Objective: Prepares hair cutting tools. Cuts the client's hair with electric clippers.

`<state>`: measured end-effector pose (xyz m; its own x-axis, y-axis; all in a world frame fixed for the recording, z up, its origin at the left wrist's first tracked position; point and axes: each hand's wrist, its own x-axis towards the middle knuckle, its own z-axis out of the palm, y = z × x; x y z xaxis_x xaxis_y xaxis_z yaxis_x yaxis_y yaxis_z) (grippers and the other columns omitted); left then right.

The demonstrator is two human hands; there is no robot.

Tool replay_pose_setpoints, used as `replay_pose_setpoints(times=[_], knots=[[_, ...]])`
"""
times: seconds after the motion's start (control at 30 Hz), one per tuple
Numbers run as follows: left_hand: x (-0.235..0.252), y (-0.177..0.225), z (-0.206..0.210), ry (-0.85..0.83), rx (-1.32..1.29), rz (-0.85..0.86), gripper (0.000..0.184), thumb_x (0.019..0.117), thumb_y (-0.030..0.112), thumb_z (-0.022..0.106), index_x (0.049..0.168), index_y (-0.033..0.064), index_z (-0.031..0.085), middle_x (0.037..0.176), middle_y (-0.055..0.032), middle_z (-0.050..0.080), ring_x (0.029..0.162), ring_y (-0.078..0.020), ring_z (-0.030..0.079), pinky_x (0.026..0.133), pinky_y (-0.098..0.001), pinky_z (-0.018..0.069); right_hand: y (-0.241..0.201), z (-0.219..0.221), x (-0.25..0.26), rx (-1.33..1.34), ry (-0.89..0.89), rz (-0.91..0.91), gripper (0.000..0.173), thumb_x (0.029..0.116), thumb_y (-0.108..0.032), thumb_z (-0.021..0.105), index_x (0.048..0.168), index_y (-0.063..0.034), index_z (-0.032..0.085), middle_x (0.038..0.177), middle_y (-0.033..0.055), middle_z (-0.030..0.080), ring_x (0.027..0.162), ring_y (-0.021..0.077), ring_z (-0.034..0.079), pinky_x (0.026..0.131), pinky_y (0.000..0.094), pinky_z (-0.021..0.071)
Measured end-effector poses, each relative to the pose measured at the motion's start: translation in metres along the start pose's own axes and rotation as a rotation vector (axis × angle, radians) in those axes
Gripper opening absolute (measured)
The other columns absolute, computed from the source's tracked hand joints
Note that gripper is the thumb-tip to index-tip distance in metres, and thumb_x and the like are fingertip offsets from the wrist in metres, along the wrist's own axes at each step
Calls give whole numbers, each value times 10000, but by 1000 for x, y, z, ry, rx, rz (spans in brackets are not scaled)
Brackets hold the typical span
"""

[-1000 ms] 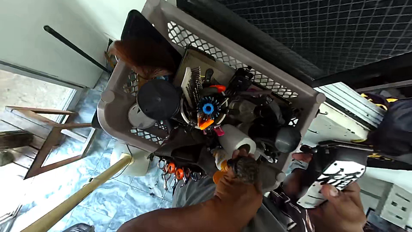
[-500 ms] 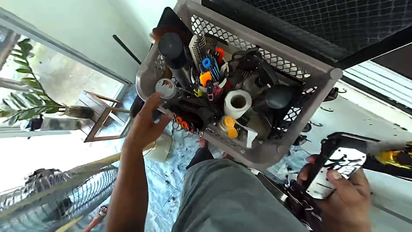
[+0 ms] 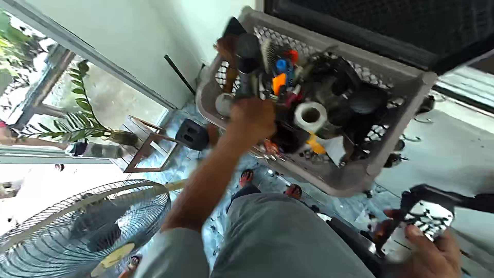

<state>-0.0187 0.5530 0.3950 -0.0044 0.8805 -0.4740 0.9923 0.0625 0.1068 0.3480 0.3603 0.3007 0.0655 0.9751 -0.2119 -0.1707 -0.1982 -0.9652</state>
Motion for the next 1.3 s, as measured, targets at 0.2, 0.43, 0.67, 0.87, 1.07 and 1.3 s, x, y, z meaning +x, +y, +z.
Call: replay_pose_setpoints(times=[0.2, 0.43, 0.67, 0.87, 1.07, 1.3], knots=[[-8, 14, 12, 69, -205, 184, 199, 882, 288, 731, 922, 93, 724, 894, -114, 704, 818, -329, 686, 589, -550, 525, 0, 70, -30, 2, 83, 27, 250, 1023, -298, 558, 1251, -201, 530, 1055, 10, 749, 722, 163, 721, 630, 339, 624], [-1, -22, 14, 4, -273, 372, 108, 902, 113, 698, 1003, 86, 725, 933, -138, 695, 855, -354, 679, 580, -537, 528, -4, 127, -58, -80, 161, 62, 258, 1035, -281, 547, 1272, -181, 539, 1074, 52, 752, 719, 187, 726, 609, 353, 626], [58, -159, -5, -33, -126, 257, 319, 889, 229, 698, 1134, 26, 677, 1044, -273, 682, 980, -503, 659, 737, -739, 497, 12, 157, -77, -129, 390, 17, 522, 918, -336, 718, 1340, -127, 493, 1051, 61, 739, 659, 202, 705, 533, 376, 618], [80, -154, -23, -76, 7, 235, 240, 928, 213, 665, 978, -21, 649, 906, -310, 642, 863, -527, 634, 687, -765, 451, 48, 173, -98, 77, 538, 35, 458, 935, -200, 644, 1313, -39, 442, 1025, 105, 720, 636, 220, 700, 533, 386, 625], [89, -155, -27, -64, -19, 241, 274, 983, 221, 637, 1046, -45, 636, 916, -293, 648, 831, -472, 639, 726, -737, 465, 86, 168, -130, 230, 661, 26, 381, 960, -157, 579, 1301, -38, 458, 1021, 133, 715, 620, 231, 698, 536, 384, 629], [60, -116, -11, -29, -97, 61, 298, 969, 225, 610, 1193, 28, 613, 931, -174, 656, 686, -234, 627, 641, -494, 548, 132, 156, -174, 275, 839, 88, 333, 972, -100, 550, 1299, -77, 488, 1049, 136, 709, 639, 235, 704, 554, 378, 634]])
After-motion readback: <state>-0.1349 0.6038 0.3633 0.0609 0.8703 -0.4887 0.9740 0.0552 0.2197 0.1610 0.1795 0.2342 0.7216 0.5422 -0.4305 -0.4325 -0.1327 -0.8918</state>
